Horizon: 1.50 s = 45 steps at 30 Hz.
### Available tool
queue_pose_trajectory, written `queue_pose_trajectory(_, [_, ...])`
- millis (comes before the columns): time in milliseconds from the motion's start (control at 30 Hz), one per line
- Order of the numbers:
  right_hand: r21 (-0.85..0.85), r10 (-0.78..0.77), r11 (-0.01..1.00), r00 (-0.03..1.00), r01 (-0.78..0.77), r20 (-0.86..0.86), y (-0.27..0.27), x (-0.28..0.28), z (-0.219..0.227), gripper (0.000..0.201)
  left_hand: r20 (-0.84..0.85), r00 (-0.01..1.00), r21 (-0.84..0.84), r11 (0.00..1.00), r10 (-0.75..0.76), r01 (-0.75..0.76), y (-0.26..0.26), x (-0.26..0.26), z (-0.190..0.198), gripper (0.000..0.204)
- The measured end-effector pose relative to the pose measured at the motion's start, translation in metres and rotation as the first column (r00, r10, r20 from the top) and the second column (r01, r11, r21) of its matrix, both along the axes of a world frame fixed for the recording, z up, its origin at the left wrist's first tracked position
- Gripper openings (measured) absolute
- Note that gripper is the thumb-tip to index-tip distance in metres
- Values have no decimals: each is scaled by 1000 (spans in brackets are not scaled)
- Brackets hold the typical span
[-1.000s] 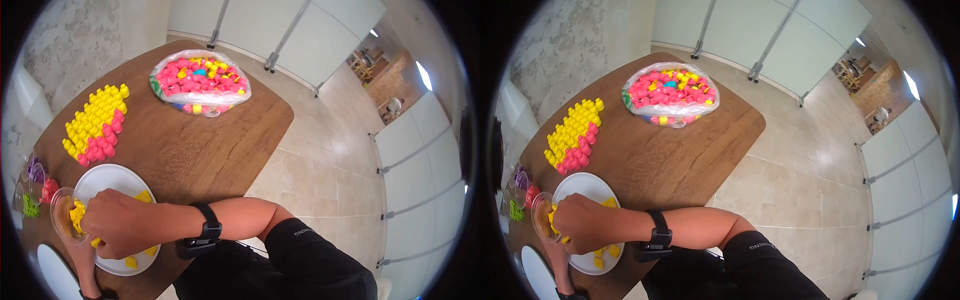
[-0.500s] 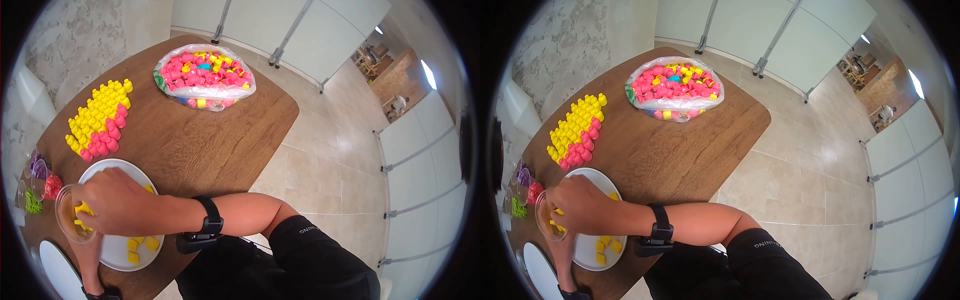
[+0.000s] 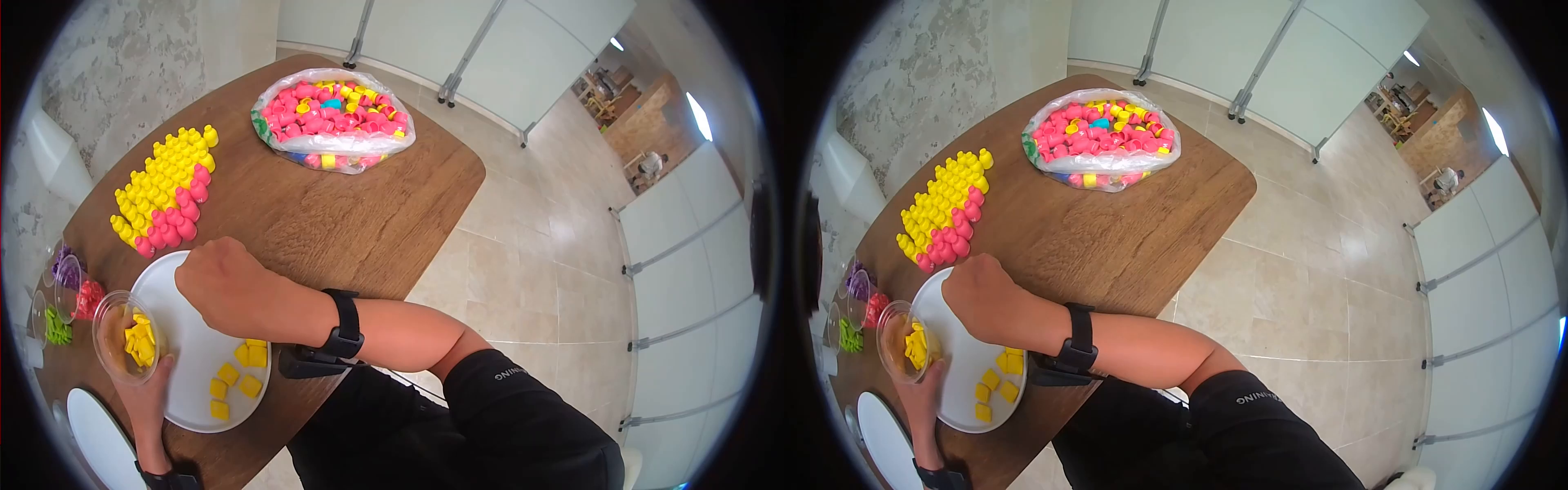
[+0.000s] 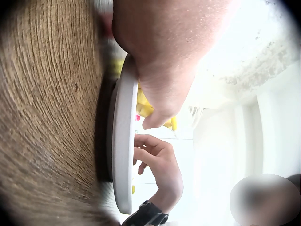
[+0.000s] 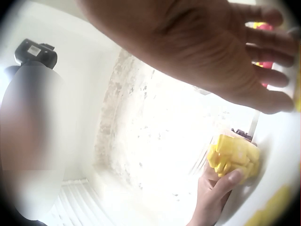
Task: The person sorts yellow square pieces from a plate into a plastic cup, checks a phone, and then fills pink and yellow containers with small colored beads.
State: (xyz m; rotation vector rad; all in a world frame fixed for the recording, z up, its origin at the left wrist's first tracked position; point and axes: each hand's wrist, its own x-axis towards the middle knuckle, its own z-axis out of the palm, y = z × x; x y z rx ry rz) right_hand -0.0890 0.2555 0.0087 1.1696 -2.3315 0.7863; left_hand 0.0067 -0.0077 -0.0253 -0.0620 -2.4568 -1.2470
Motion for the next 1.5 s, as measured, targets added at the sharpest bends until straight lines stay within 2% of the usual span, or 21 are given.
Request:
queue_pose_trajectory(133, [134,-44,990,999,39,33,-6,0,2,6,14,1000,32,999,17,-17,6,-2,3,100])
queue_pose_trajectory(200, [141,101,984,992,-110,70,-3,1,10,7,11,1000,39,999,12,-13,6,-2,3,100])
queue_pose_trajectory(233, [139,103,984,992,-112,69,-6,-2,17,7,8,1000,50,999,3,-3,7,-2,3,100])
queue_pose_trajectory(300, [380,116,899,955,-217,272,-12,-8,29,11,3,1000,49,999,4,-4,9,-4,1,100])
queue_pose_trajectory(433, [403,126,883,948,-242,292,-15,-14,33,14,4,1000,4,1000,7,-7,6,-4,1,100])
queue_pose_trajectory(500, [434,96,851,900,-296,424,-12,-15,40,14,8,1000,28,1000,9,-9,5,-4,1,101])
queue_pose_trajectory(533, [432,97,852,900,-296,426,-12,-16,36,14,19,1000,52,999,6,-7,5,-3,0,102])
queue_pose_trajectory(600, [320,122,913,919,-252,375,-10,-17,28,13,13,1000,38,999,20,-20,3,-2,-2,102])
queue_pose_trajectory(733, [253,170,926,909,-279,380,-12,-18,28,12,12,1000,23,999,23,-23,1,-2,-2,103])
queue_pose_trajectory(800, [53,185,976,933,-212,309,-17,-19,24,8,19,1000,35,999,22,-23,1,-2,-2,103])
queue_pose_trajectory(833, [54,186,976,932,-213,309,-19,-19,23,8,22,1000,49,999,22,-23,1,-2,-3,102])
queue_pose_trajectory(867, [-62,179,984,935,-169,306,-20,-19,23,6,21,999,51,998,24,-25,1,-2,-2,102])
queue_pose_trajectory(900, [-178,171,977,937,-121,304,-21,-20,22,6,16,1000,34,999,22,-22,1,-2,-2,102])
queue_pose_trajectory(933, [-178,172,977,937,-121,305,-24,-21,21,6,12,1000,15,1000,20,-20,1,-2,-1,102])
queue_pose_trajectory(1000, [-352,134,935,965,-48,224,-29,-21,22,5,8,1000,30,999,21,-21,1,-1,-2,102])
queue_pose_trajectory(1233, [-483,160,876,948,-7,276,-29,-4,53,5,20,1000,81,997,9,-10,2,0,1,102])
queue_pose_trajectory(1300, [-556,197,828,966,-73,167,-28,-3,55,6,18,1000,54,999,3,-4,8,-3,5,102])
queue_pose_trajectory(1367, [-547,183,834,971,-69,156,-27,-2,56,11,-33,999,19,1000,-23,24,14,-2,8,102])
queue_pose_trajectory(1400, [-555,186,829,971,-72,152,-27,-4,56,13,15,1000,-46,999,-15,16,20,-1,20,101])
queue_pose_trajectory(1467, [-575,200,815,967,-73,160,-25,-5,55,16,-35,997,-52,997,-65,63,19,-6,15,99])
queue_pose_trajectory(1500, [-584,206,809,962,-66,177,-25,-3,60,18,-86,993,-131,989,-76,64,24,-6,24,98])
